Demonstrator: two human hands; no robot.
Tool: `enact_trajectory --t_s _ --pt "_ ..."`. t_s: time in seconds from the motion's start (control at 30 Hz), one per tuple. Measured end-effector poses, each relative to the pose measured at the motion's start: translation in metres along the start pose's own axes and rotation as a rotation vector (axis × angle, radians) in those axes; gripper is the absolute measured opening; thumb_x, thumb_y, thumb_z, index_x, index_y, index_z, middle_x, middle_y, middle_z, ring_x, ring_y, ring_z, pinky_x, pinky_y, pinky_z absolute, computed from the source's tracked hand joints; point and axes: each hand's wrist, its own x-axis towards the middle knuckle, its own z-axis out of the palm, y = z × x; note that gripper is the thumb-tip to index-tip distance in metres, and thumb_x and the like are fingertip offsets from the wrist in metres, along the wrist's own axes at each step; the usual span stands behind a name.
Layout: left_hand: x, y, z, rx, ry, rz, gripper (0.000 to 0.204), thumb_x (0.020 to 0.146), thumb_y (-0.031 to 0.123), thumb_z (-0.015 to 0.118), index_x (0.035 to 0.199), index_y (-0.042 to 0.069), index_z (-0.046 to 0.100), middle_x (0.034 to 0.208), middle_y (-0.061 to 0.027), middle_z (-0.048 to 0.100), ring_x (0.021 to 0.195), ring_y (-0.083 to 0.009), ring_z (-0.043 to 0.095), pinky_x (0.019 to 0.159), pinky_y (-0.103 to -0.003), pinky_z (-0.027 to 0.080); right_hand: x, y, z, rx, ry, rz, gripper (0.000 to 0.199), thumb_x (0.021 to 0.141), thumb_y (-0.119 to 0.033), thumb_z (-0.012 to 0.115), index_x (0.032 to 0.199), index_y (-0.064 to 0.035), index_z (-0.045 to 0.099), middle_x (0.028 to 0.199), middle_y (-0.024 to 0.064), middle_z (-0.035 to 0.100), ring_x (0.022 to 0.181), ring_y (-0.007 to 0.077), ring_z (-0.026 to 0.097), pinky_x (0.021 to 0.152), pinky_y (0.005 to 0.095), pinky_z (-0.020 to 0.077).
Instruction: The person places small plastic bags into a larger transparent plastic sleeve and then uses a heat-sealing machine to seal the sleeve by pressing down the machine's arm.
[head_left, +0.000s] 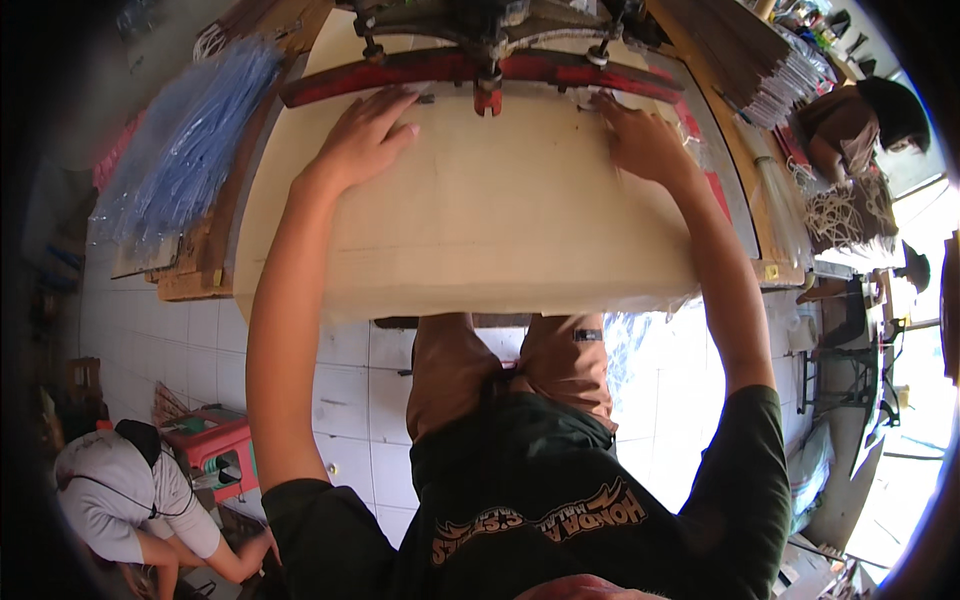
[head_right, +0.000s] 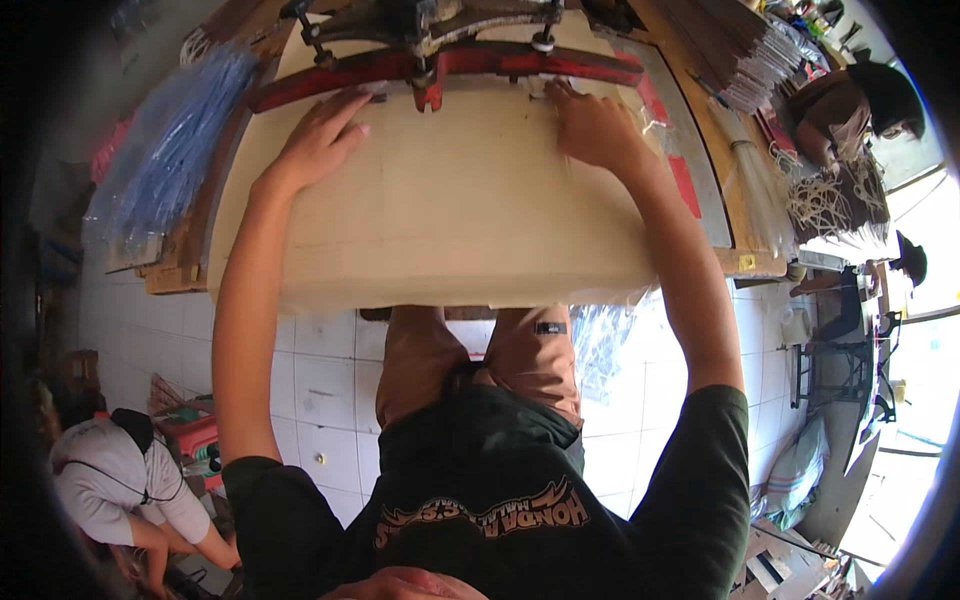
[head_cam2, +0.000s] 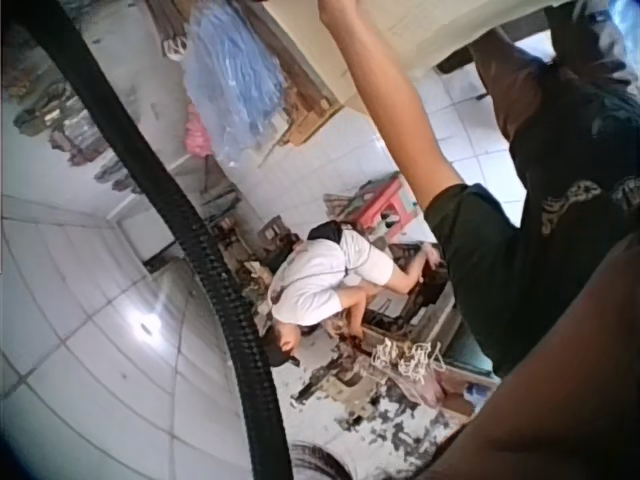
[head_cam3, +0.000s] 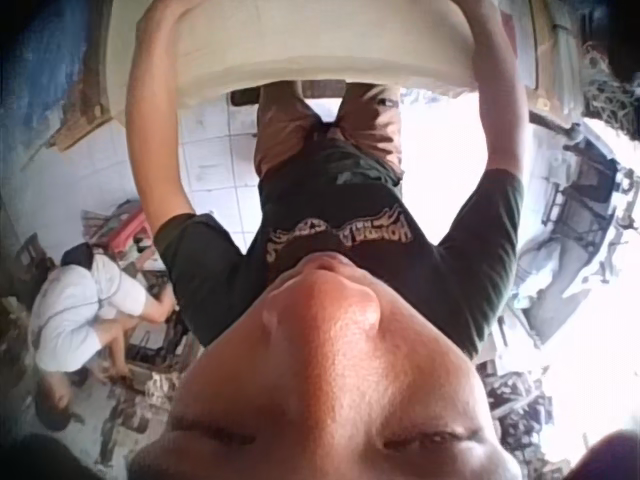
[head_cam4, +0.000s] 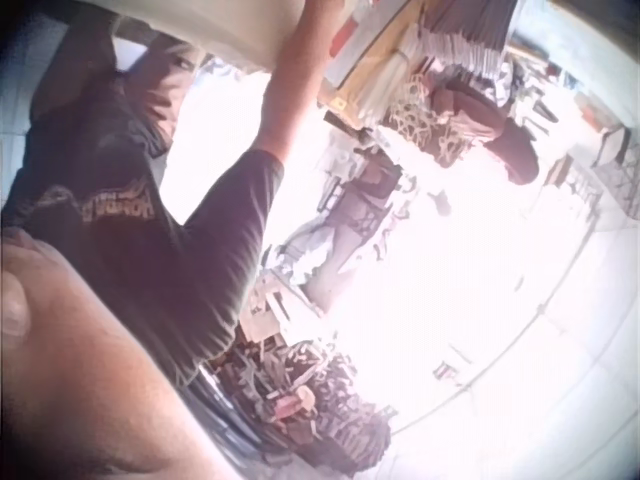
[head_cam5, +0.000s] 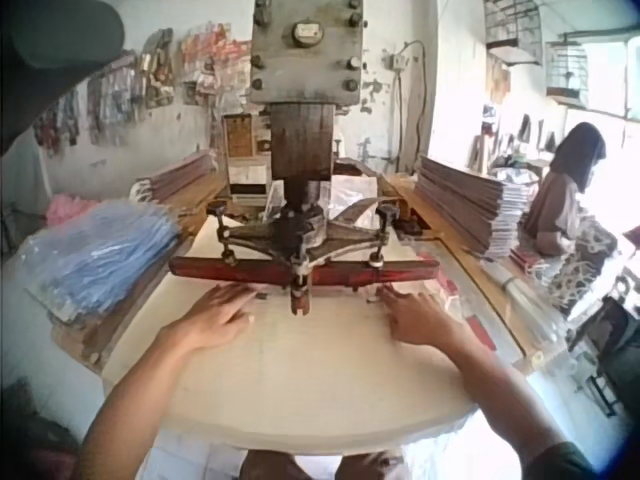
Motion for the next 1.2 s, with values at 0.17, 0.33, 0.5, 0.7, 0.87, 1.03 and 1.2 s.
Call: enact_trajectory --t_s 0.17,0.33,0.5,0.7,0.87,1.03,1.2 --pt "0.0048 -0.0071 0.0047 0.04 -0.079 -0.052 0.057 0.101 0.042 0.048 0.149 0.011 0.045 0.161 -0.0105 0.034 0.148 -0.0261 0.032 0.122 -0.042 0.022 0.005 0.0017 -0.0036 -0.025 -0.089 0.076 0.064 0.082 -0.015 0.053 0.145 -0.0226 0.049 0.108 0.0207 0.071 0.099 0.0429 0.067 0.087 0.0544 0.0519" --pt "0.0048 -0.0076 0.0081 0.04 -0.093 -0.064 0.058 0.102 0.043 0.045 0.151 0.013 0.042 0.162 -0.0079 0.032 0.149 -0.0242 0.029 0.124 -0.042 0.019 0.0075 0.0081 0.0025 -0.005 -0.116 0.083 0.065 0.083 -0.015 0.051 0.147 -0.0246 0.048 0.112 0.02 0.07 0.102 0.0415 0.066 0.088 0.0527 0.0518" --pt "0.0043 -0.0072 0.0066 0.027 -0.091 -0.074 0.058 0.102 0.044 0.045 0.151 0.014 0.042 0.162 -0.0084 0.032 0.149 -0.0247 0.029 0.124 -0.042 0.018 0.0061 0.0062 0.0009 0.004 -0.11 0.076 0.067 0.081 -0.012 0.049 0.147 -0.0227 0.048 0.115 0.0205 0.069 0.104 0.0425 0.065 0.091 0.0531 0.0508" --pt "0.0043 -0.0054 0.005 0.037 -0.096 -0.075 0.058 0.101 0.044 0.046 0.151 0.014 0.043 0.161 -0.0093 0.033 0.149 -0.0265 0.029 0.123 -0.041 0.021 0.0055 0.0052 -0.0006 0.013 -0.127 0.091 0.071 0.079 -0.011 0.049 0.149 -0.0242 0.046 0.116 0.0209 0.069 0.107 0.0406 0.065 0.091 0.0522 0.0505" --pt "0.0033 -0.0044 0.0043 0.019 -0.072 -0.064 0.055 0.1 0.042 0.048 0.147 0.013 0.047 0.157 -0.0099 0.04 0.145 -0.0297 0.036 0.12 -0.04 0.028 0.0068 0.0024 -0.0038 0.002 -0.158 0.106 0.071 0.078 -0.01 0.049 0.148 -0.0236 0.046 0.111 0.0212 0.07 0.104 0.0409 0.066 0.089 0.0524 0.0512" --pt "0.0038 -0.006 0.0035 0.005 -0.051 -0.043 0.054 0.1 0.042 0.05 0.145 0.012 0.049 0.154 -0.0092 0.044 0.142 -0.0306 0.039 0.118 -0.04 0.031 0.006 0.001 -0.0035 0.006 -0.127 0.099 0.071 0.077 -0.01 0.05 0.147 -0.023 0.047 0.107 0.0215 0.07 0.101 0.0419 0.066 0.088 0.0536 0.0513" --pt "0.0042 -0.0018 0.0042 0.005 -0.053 -0.058 0.053 0.1 0.042 0.05 0.144 0.012 0.05 0.153 -0.009 0.045 0.141 -0.0306 0.039 0.118 -0.04 0.031 0.0058 0.007 0.0005 0.001 -0.116 0.083 0.07 0.078 -0.011 0.05 0.146 -0.0226 0.048 0.105 0.0221 0.07 0.099 0.0422 0.066 0.087 0.0541 0.0516"
